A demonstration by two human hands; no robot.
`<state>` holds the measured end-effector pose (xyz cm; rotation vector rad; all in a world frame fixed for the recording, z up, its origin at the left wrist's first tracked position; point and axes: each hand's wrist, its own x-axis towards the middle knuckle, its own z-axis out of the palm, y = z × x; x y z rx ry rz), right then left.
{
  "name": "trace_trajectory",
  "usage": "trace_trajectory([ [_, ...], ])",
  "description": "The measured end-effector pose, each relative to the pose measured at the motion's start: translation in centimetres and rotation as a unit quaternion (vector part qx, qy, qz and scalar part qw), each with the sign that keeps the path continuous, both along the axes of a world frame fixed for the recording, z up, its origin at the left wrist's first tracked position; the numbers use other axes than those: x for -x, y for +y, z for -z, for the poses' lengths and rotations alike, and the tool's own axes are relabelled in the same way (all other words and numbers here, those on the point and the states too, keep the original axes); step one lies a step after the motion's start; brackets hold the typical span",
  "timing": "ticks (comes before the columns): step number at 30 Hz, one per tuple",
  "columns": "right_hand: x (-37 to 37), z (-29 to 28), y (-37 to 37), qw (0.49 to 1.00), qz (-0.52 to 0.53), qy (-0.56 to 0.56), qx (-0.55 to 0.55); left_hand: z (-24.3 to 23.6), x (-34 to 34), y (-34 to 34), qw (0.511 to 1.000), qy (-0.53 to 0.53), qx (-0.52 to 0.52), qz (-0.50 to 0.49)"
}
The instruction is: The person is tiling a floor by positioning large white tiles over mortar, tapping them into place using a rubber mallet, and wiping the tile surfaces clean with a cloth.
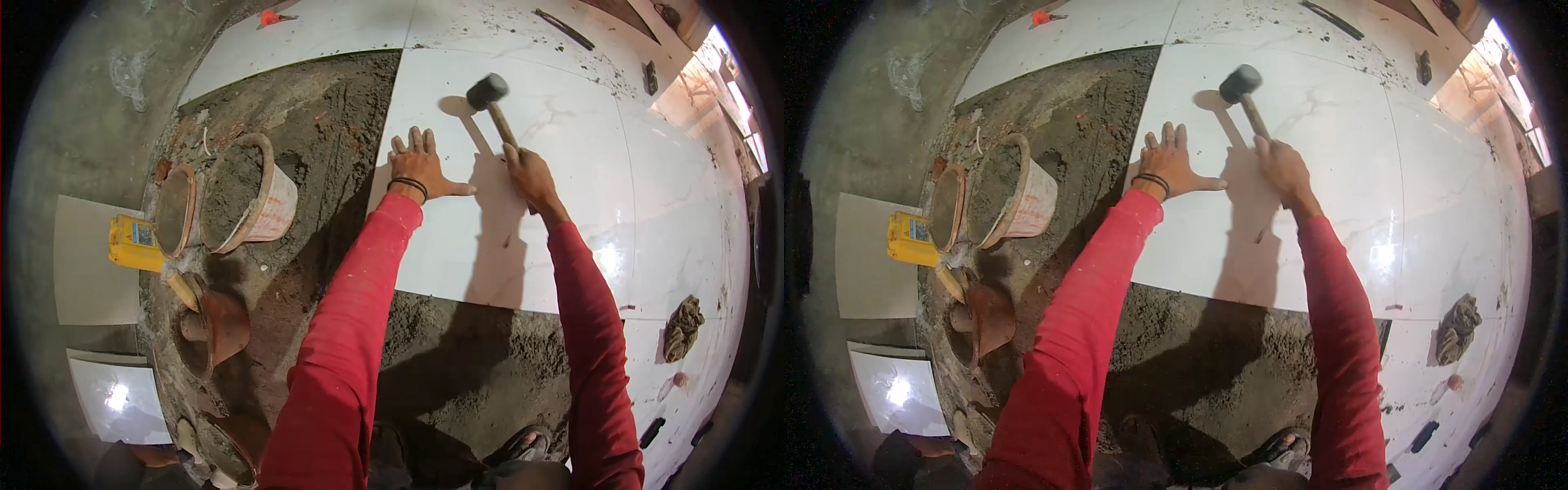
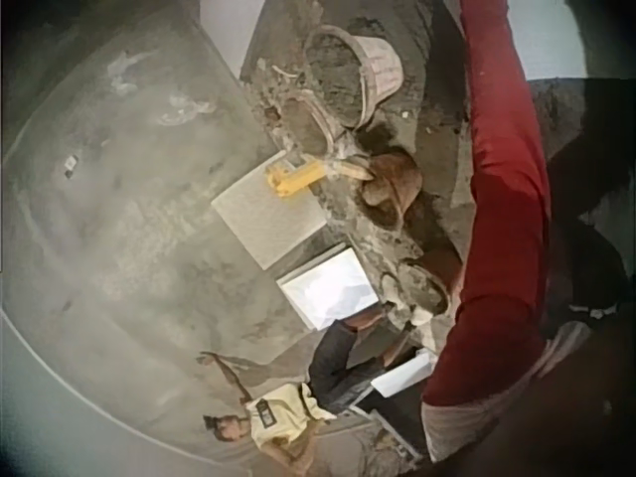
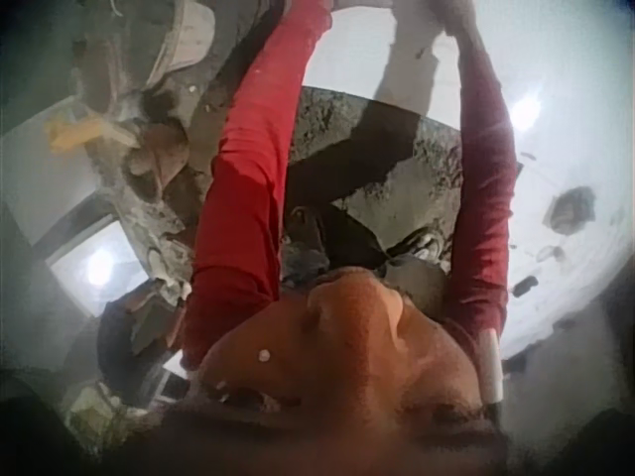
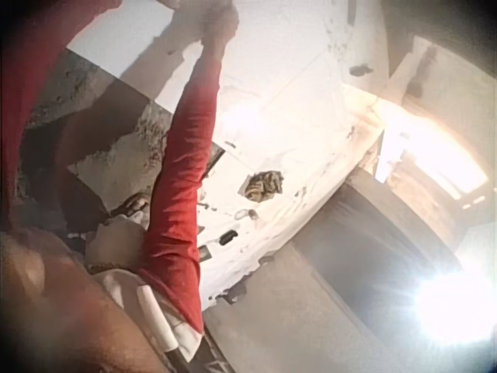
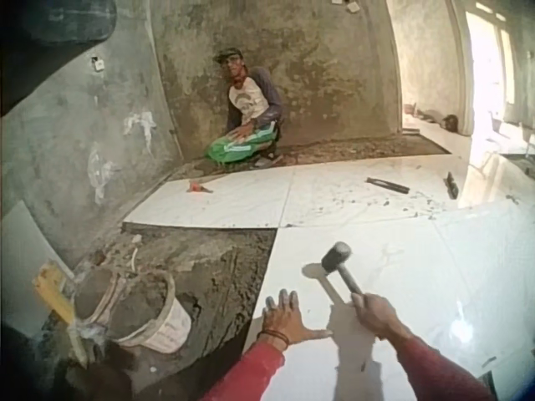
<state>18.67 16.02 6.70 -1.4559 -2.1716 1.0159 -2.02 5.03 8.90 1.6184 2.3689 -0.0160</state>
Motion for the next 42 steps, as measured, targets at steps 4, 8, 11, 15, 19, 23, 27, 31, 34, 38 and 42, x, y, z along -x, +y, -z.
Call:
trace_trajectory([
  [4, 0.2, -0.8, -0.9, 0.977, 0.058, 0.179, 0.097, 3.7, 1.2, 1.5, 0.990, 0.049, -0.129, -0.028],
  [8, 0.8, 1.3, 2.0, 0.964, 0.147, 0.220, 0.040, 6.0, 3.2, 7.3, 0.965, 0.055, -0.256, 0.018],
  [11, 2.1, 1.4, 3.5, 0.950, 0.174, 0.257, 0.024, 6.1, 5.7, 12.5, 0.965, 0.055, -0.255, 0.005],
  [15, 3.0, 2.3, 3.8, 0.958, 0.174, 0.225, -0.026, 6.8, 8.1, 17.5, 0.967, 0.041, -0.253, -0.005],
  [19, 4.1, 0.6, 3.6, 0.971, 0.139, 0.194, -0.014, 6.2, 10.2, 21.6, 0.964, 0.047, -0.261, -0.002],
  [23, 4.9, 1.0, 4.8, 0.984, 0.110, 0.137, -0.042, 6.3, 10.9, 23.2, 0.960, 0.056, -0.275, -0.001],
  [27, 5.2, 1.2, 5.0, 0.985, 0.112, 0.122, -0.037, 7.4, 11.1, 22.1, 0.952, 0.037, -0.305, -0.002],
  [31, 4.6, 1.3, 5.5, 0.989, 0.106, 0.099, -0.043, 7.5, 11.0, 20.9, 0.950, 0.039, -0.309, -0.034],
  [34, 5.2, 1.3, 5.0, 0.983, 0.105, 0.140, -0.048, 7.4, 12.7, 21.4, 0.933, 0.104, -0.341, -0.051],
  [38, 5.5, 1.1, 4.8, 0.985, 0.094, 0.140, -0.042, 7.3, 13.9, 21.9, 0.943, 0.079, -0.314, -0.069],
  [42, 4.9, 0.9, 5.3, 0.984, 0.113, 0.131, -0.036, 7.5, 13.1, 22.0, 0.952, 0.100, -0.279, -0.077],
])
